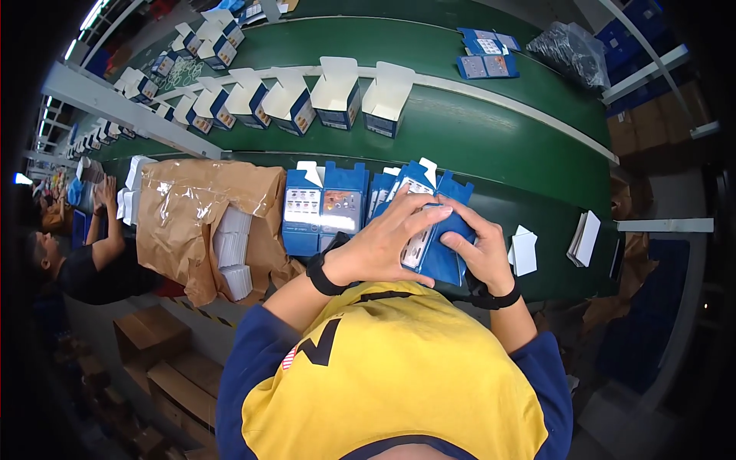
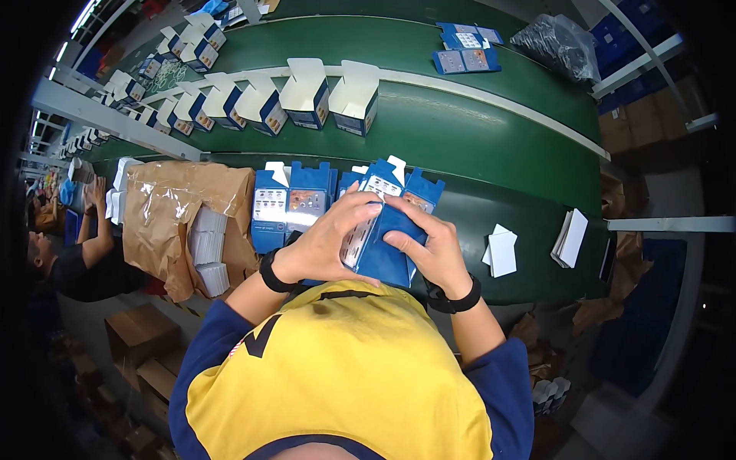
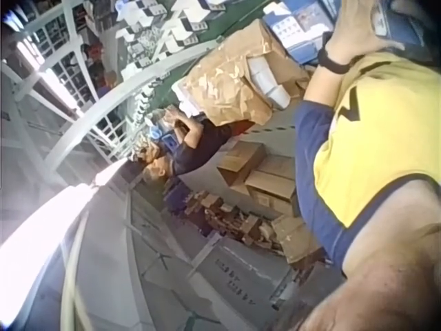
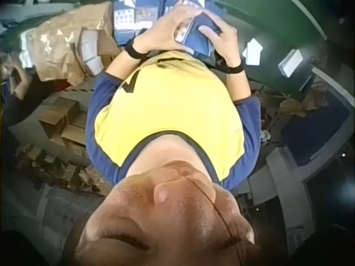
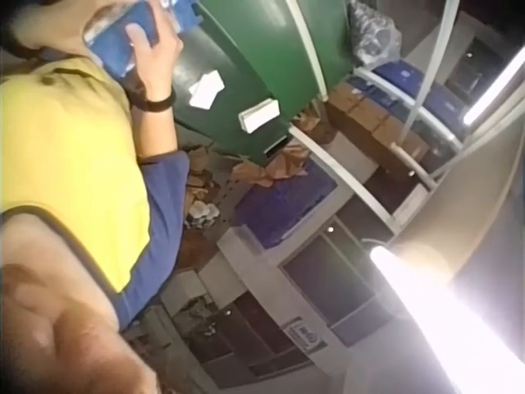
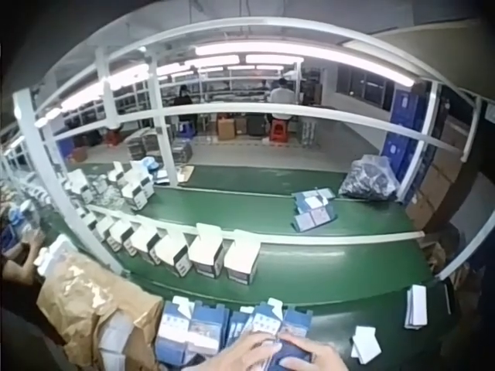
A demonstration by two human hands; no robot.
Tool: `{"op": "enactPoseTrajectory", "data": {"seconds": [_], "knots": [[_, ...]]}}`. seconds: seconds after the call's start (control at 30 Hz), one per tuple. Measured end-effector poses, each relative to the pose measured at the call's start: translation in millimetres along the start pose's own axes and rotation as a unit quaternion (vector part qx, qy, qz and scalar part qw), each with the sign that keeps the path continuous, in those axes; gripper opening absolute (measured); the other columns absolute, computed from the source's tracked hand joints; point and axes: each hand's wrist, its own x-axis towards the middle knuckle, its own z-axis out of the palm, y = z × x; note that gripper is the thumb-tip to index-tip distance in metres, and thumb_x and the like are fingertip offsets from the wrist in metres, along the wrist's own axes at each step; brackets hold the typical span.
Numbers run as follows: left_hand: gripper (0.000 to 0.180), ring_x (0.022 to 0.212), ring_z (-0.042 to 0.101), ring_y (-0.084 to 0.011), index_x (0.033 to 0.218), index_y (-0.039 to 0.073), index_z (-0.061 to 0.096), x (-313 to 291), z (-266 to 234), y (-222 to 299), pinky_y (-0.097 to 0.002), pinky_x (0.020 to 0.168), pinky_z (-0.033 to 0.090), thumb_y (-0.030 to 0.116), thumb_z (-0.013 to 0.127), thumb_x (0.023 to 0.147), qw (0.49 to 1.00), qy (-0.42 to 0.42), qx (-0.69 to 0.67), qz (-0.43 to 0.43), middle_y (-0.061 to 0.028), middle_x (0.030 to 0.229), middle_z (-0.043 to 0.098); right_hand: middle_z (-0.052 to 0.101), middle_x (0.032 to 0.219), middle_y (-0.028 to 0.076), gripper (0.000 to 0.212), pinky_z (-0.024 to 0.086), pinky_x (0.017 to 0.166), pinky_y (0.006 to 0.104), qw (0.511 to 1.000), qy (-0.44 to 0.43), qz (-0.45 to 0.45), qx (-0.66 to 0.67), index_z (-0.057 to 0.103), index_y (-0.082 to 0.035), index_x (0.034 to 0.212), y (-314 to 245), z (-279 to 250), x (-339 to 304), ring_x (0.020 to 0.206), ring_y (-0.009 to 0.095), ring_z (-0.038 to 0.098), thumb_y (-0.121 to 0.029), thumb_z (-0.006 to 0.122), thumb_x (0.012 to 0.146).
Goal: The person folds blue cardboard boxes by hand, inserts white paper cards into each box, and places the finished boxes onto a green conveyor belt.
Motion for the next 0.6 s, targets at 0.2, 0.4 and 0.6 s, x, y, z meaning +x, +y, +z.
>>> {"op": "enactPoseTrajectory", "data": {"seconds": [0.2, 0.4, 0.6], "knots": [[0.106, 0.125, 0.031, -0.0436, 0.137, 0.009, 0.021, 13, 23, 7, -0.0547, 0.107, 0.015, 0.032, 0.084, 0.056, 0.991, 0.091, -0.068, -0.074, -0.0213, 0.137, 0.029, 0.029, 0.143, 0.016, 0.078, 0.031, 0.103, 0.0379, 0.933, 0.176, -0.137, 0.282, 0.011, -0.008, 0.144, -7, 21, 7, 0.129, 0.029, 0.034, -0.05, 0.047, 0.089], [0.1, 0.132, 0.024, -0.0397, 0.139, 0.008, 0.02, 15, 33, -14, -0.053, 0.109, 0.012, 0.025, 0.08, 0.061, 0.989, 0.105, -0.06, -0.086, -0.0208, 0.14, 0.028, 0.032, 0.139, 0.015, 0.08, 0.032, 0.102, 0.0384, 0.911, 0.243, -0.057, 0.328, 0.007, -0.008, 0.145, 22, 11, 25, 0.125, 0.026, 0.038, -0.053, 0.042, 0.09], [0.088, 0.132, 0.025, -0.0384, 0.139, 0.011, 0.023, 9, 19, -64, -0.0529, 0.109, 0.015, 0.006, 0.071, 0.066, 0.963, 0.009, 0.206, 0.174, -0.0221, 0.138, 0.031, 0.038, 0.135, 0.014, 0.07, 0.042, 0.093, 0.0366, 0.86, -0.055, 0.216, 0.459, 0.019, -0.005, 0.141, 64, -45, 34, 0.118, 0.023, 0.046, -0.036, 0.054, 0.088]]}}
